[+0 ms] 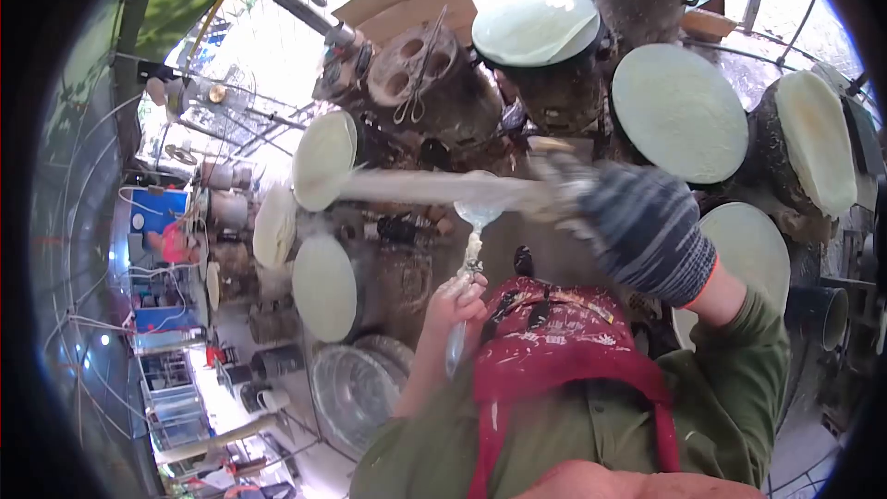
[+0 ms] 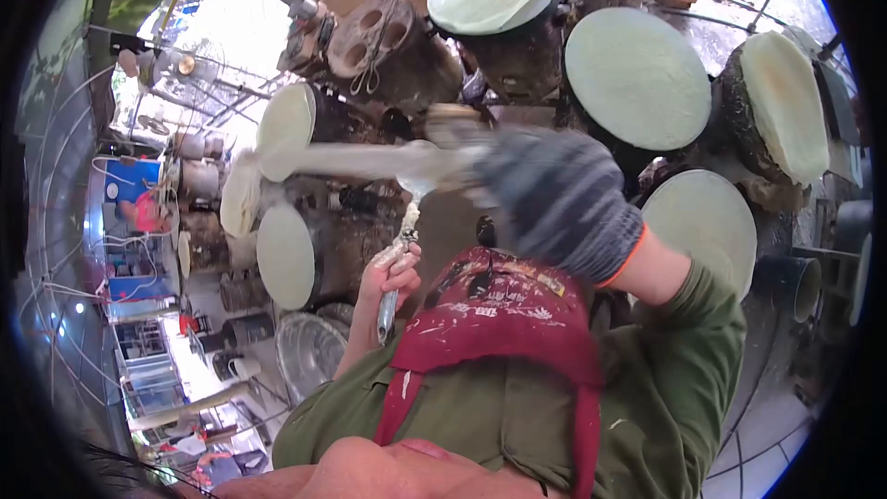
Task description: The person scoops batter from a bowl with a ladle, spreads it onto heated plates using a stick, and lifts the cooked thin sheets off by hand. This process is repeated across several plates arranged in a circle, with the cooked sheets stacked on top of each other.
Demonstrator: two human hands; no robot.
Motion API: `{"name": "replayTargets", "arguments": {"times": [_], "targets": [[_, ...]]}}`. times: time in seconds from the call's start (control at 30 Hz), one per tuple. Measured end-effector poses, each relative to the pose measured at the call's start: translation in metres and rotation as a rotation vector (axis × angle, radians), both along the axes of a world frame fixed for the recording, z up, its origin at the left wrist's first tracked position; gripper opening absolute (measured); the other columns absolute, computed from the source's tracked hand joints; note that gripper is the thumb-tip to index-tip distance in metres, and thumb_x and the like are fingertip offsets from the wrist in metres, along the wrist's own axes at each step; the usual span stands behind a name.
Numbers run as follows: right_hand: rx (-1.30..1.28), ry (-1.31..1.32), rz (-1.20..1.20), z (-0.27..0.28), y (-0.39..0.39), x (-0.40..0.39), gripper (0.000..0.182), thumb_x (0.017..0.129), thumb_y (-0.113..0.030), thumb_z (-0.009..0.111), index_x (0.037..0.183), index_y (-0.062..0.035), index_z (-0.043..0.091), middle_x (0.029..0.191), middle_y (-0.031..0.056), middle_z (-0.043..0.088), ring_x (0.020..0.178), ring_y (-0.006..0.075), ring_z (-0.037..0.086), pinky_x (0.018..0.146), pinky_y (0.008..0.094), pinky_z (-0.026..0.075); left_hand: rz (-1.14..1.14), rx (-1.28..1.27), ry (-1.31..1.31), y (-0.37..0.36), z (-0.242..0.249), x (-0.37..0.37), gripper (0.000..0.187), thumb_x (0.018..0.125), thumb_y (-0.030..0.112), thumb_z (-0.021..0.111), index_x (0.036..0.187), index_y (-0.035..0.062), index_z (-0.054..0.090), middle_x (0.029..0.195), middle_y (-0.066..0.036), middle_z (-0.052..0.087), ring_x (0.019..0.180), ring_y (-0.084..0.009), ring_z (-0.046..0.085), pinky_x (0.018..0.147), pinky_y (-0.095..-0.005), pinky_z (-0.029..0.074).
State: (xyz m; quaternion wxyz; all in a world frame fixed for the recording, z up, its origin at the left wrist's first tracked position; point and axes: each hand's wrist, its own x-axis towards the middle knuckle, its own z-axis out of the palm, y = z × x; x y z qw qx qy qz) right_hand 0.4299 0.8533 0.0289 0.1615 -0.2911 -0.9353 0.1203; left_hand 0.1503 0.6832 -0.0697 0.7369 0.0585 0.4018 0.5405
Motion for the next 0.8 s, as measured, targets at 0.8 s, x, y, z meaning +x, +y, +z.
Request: {"name": "replayTargets", "arguments": {"times": [0.8], "targets": [[-0.404,0.051,0.455,-0.054,-0.103,-0.444,0.058,0.082,-0.03,0.056,0.13,-0.0034,0.039,0.092,0.0186,0.059,0.077,0.033,0.059,0.063,0.0381,0.047,0.444,0.202,0.11,-0.092,-0.021,-0.249,0.032,0.093,0.035,0.041,0.074,0.0097,0.045,0.048,0.0,0.038,0.034,-0.0058,0.027,0.034,-0.02,0.024]]}}
